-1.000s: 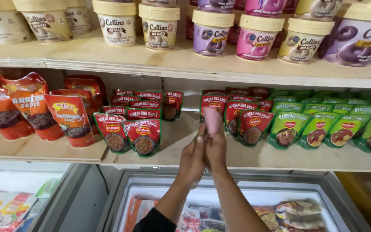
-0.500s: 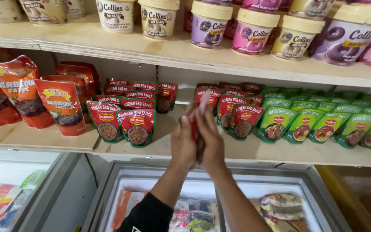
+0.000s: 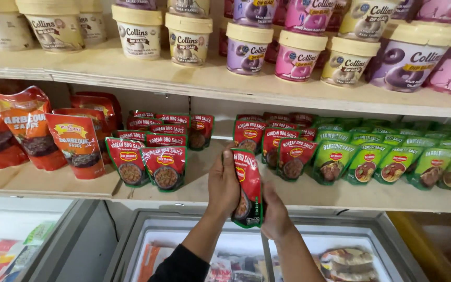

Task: Cleaning and organizing various sauce packets and plastic containers on grocery store shelves using a cloth.

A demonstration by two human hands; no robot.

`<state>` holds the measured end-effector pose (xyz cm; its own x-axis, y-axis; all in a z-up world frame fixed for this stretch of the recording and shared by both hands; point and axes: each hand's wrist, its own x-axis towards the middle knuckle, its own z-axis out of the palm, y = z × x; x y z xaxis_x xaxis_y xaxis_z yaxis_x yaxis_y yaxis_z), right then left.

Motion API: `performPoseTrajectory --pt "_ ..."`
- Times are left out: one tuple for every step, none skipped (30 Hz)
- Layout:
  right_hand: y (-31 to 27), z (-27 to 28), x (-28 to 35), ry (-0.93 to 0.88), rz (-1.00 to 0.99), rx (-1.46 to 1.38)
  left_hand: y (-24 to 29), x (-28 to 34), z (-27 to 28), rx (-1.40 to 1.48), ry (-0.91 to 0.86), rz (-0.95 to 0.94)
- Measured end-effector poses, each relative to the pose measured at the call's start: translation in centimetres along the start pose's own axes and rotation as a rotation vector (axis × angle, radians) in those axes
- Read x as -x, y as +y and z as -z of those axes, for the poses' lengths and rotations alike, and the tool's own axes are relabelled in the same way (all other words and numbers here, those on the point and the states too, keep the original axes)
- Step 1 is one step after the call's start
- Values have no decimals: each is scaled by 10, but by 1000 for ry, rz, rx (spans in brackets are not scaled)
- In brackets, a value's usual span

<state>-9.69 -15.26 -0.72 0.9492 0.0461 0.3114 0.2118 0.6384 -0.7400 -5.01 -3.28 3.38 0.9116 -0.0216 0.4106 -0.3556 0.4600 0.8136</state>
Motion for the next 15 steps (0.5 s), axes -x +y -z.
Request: performPoseTrajectory --pt "-1 -3 1 1 -5 1 -5 -1 2 1 5 3" --pt "0 -7 3 -65 73 222 -10 -1 6 -42 -75 -11" --pt "1 -11 6 -132 150 443 -16 0 10 -85 -156 -25" --pt "-2 -17 6 -128 160 439 -17 -1 11 -89 -165 -27" --pt "-5 -24 7 -10 298 655 -17 -3 12 -124 -42 -19" --pt "-11 -29 6 109 438 875 -18 -6 11 -152 83 -16" --pt "-10 -15 -3 112 449 877 -21 -12 10 -149 75 -23" --pt "-5 -1 -9 198 443 877 -25 -13 13 -214 99 -192" --pt "0 13 -14 283 436 876 -29 -14 17 -279 121 -361" --pt "1 14 -14 286 424 875 -18 -13 16 -283 125 -350" --pt "2 15 -14 320 370 752 -8 -13 14 -37 0 -38" --pt "1 16 -17 352 325 629 3 -16 11 213 -127 266" --pt "4 14 -12 354 323 629 20 -11 7 213 -126 269" --pt "4 10 -17 383 369 574 40 -13 2 353 -46 473" --pt "4 6 -21 412 413 517 61 -15 -3 495 34 677"
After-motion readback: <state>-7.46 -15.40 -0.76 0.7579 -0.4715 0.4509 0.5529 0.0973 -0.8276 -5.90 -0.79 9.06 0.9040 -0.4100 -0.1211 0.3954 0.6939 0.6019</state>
